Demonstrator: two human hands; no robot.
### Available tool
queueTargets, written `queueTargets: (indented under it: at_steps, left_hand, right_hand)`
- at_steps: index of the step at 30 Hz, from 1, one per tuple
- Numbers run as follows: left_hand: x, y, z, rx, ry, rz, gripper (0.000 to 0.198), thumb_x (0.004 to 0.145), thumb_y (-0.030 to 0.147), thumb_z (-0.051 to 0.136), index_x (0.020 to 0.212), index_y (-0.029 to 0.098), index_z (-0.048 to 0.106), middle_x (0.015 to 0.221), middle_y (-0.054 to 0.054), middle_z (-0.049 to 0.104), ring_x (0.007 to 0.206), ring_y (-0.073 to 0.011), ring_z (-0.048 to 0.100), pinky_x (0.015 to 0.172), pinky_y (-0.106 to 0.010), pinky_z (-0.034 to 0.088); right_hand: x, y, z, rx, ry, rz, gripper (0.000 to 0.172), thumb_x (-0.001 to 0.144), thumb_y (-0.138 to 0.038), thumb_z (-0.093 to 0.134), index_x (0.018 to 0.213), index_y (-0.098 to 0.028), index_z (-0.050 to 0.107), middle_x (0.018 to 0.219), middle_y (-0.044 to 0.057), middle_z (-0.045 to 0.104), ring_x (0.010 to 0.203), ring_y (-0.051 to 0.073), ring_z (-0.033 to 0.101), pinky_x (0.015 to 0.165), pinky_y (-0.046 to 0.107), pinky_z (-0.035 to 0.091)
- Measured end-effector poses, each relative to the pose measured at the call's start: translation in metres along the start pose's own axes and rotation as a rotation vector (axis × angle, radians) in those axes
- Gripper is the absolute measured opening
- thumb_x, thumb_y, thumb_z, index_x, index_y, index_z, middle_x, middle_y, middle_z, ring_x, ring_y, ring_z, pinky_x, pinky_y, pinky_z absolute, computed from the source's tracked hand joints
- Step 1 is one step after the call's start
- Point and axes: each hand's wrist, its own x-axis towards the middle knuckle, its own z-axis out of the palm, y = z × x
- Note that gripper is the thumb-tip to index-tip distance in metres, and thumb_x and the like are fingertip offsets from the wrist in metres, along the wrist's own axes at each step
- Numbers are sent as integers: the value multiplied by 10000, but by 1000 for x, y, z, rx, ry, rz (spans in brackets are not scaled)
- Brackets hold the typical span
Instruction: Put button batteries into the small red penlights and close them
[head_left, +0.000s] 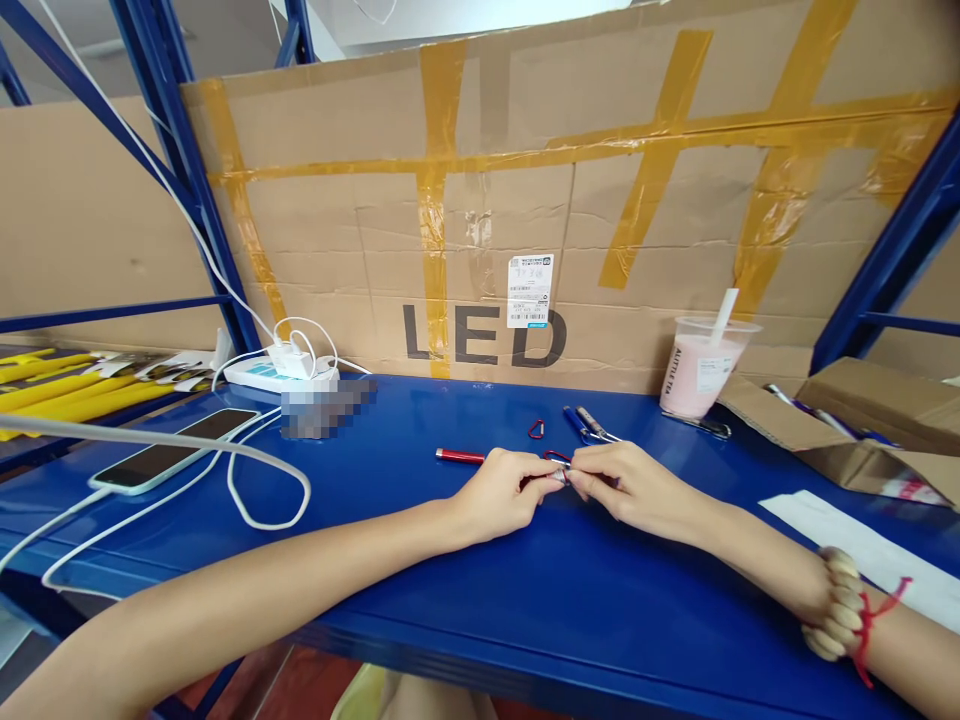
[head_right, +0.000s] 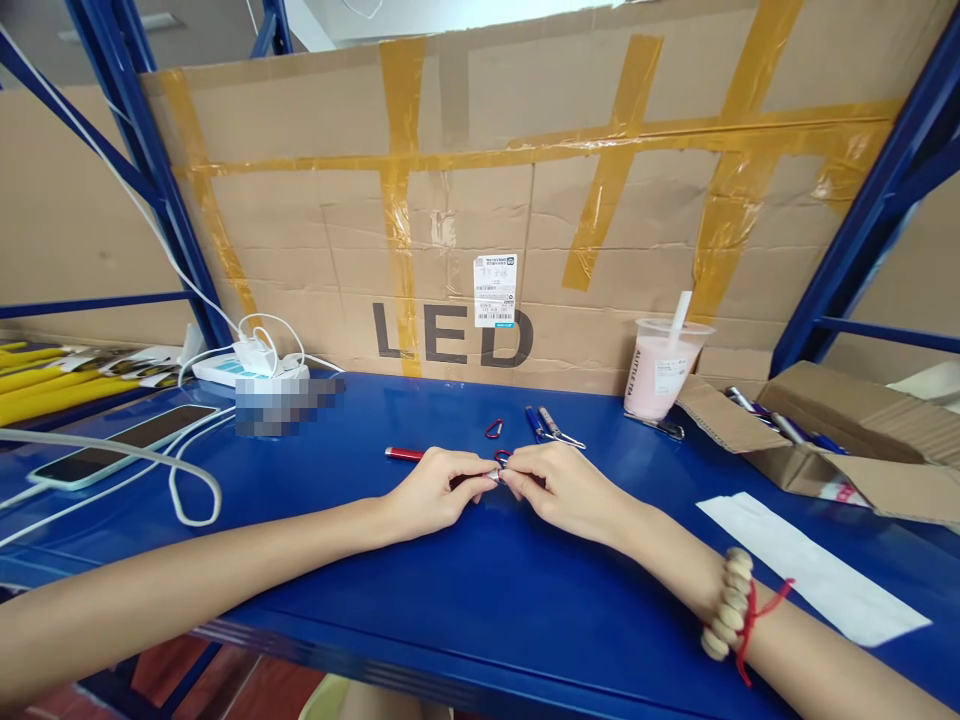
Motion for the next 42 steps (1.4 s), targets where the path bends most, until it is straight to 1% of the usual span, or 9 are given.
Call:
queueTargets:
  at_steps: [5,13,18,23,26,29,33,36,42]
  left_hand:
    - [0,2,-1,71,13,23,254,858,170,429,760,138,660,648,-23,598,613,-122,532,615,-198,396]
    - [1,3,-1,-40,75,-17,257,857,182,442,1017,197,643,877,-27,671,730,-142,598,682,-212,447]
    - [3,2,0,-88,88,-77,246,854,189,442,988,182,648,799,-22,668,698,-138,597,658,-217,450]
    - [6,6,-1,-124,91,-110,250,864,188,423,1030,161,609,714,-12,617,661,-117,567,645,-206,435]
    - [7,6,0,-148,100,-135,235,872,201,411,1011,163,596,691,-4,596,653,-113,555,639,-207,427]
    - [7,4,1,-162,126,-168,216,874,230,409,1006,162,566,665,4,581,630,-112,540,619,-210,419]
    - [7,1,2,-170,144,-197,209,879,248,396,1007,158,534,642,15,565,596,-104,516,601,-205,403]
    - [7,2,2,-162,131,-201,214,885,249,375,990,159,537,645,16,568,599,-104,509,621,-209,398]
    - [6,2,1,-155,123,-230,231,888,238,352,972,160,553,645,17,571,620,-112,522,659,-216,396]
  right_hand:
    - [1,-4,2,147,-23,123,382,870,-314,368,531,-167,464,498,-3,489,457,95,446,452,209,329]
    - [2,-2,2,271,6,188,386,859,-393,390,561,-165,480,491,-14,471,373,70,423,382,185,335]
    - [1,3,1,367,-28,214,358,852,-424,428,614,-165,490,505,-33,476,363,64,447,398,178,355]
    - [2,5,0,311,-15,218,403,874,-453,375,631,-161,511,526,-28,496,373,58,454,417,176,360]
    - [2,8,1,247,36,210,416,877,-455,372,632,-164,539,513,-32,503,384,59,461,440,180,363]
    - [0,12,0,156,161,212,395,857,-473,413,661,-175,586,516,-26,524,419,72,460,457,191,362]
    - [-2,17,-2,18,340,117,292,795,-470,532,838,-201,637,654,5,576,462,80,437,476,209,378]
    - [-2,17,-3,-32,361,2,257,806,-421,542,929,-221,646,726,23,582,456,74,424,498,221,408]
    - [-1,18,-2,-58,377,-100,212,825,-337,536,950,-245,680,812,48,598,587,111,537,526,230,443]
